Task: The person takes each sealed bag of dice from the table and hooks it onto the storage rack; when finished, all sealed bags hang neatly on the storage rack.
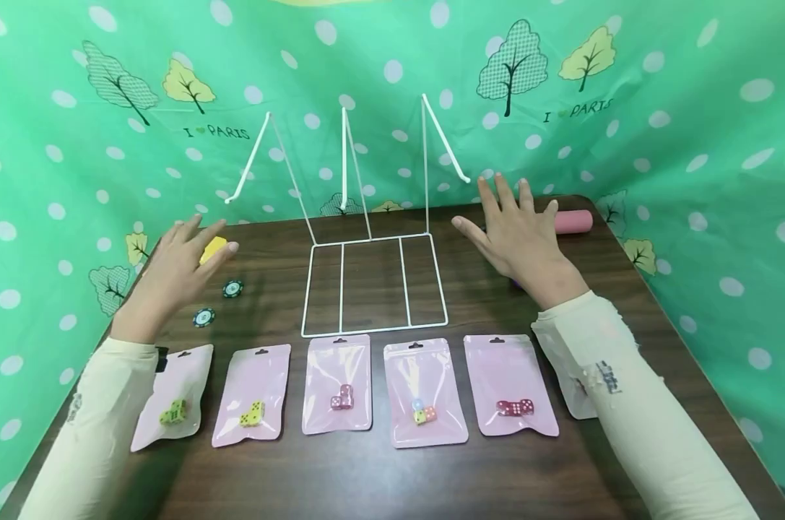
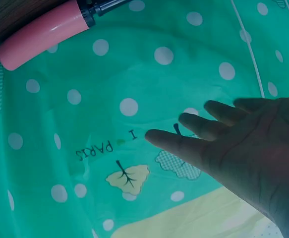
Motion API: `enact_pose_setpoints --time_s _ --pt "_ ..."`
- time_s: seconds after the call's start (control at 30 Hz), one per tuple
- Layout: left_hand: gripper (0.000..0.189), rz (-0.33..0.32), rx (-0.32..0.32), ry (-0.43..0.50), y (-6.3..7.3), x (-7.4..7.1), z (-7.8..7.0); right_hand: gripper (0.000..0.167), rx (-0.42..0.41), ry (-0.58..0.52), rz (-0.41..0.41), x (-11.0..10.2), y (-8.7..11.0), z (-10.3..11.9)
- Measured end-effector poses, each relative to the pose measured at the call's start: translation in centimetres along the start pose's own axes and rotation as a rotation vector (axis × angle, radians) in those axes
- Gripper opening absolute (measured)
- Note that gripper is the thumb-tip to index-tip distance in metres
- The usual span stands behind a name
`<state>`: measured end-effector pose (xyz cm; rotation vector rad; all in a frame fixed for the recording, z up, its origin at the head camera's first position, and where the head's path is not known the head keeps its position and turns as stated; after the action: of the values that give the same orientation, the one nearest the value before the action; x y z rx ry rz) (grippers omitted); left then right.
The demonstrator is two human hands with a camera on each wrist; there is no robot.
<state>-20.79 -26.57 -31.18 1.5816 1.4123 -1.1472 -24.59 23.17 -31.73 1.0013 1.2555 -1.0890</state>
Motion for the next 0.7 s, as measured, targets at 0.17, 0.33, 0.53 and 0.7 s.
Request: enact_pose_setpoints --time_s 0.17,0.33,0.53,0.7 --pt "0.068 0.121 0.072 0.224 0.1 0.3 -0.2 0.092 -0.021 -0.051 -0.065 -0.8 0.0 0.0" --pt "0.067 0.188 0.155 0.294 0.1 0.9 -0.6 0.087 -0.027 -0.079 -0.139 -1.7 0.6 -0.9" --pt "0.056 0.306 0.347 0.311 0.2 2.6 -0.9 0.084 -0.007 -0.104 -0.190 -2.7 2.1 -3.1" --pt "0.036 0.328 0.371 0.343 0.3 4.1 -0.9 0.083 0.031 -0.157 -0.201 -2.4 4.1 -5.1"
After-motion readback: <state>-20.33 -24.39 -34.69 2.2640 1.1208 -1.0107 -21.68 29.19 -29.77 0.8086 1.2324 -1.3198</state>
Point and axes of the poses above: each hand's wrist, its own y-axis away from the middle knuckle, its own x-axis out of the palm, z = x × y, the point moved 2 cm from there along -y, towards the middle knuckle, and after that the axes turned 4 degrees about y, right-handed, at the moved point
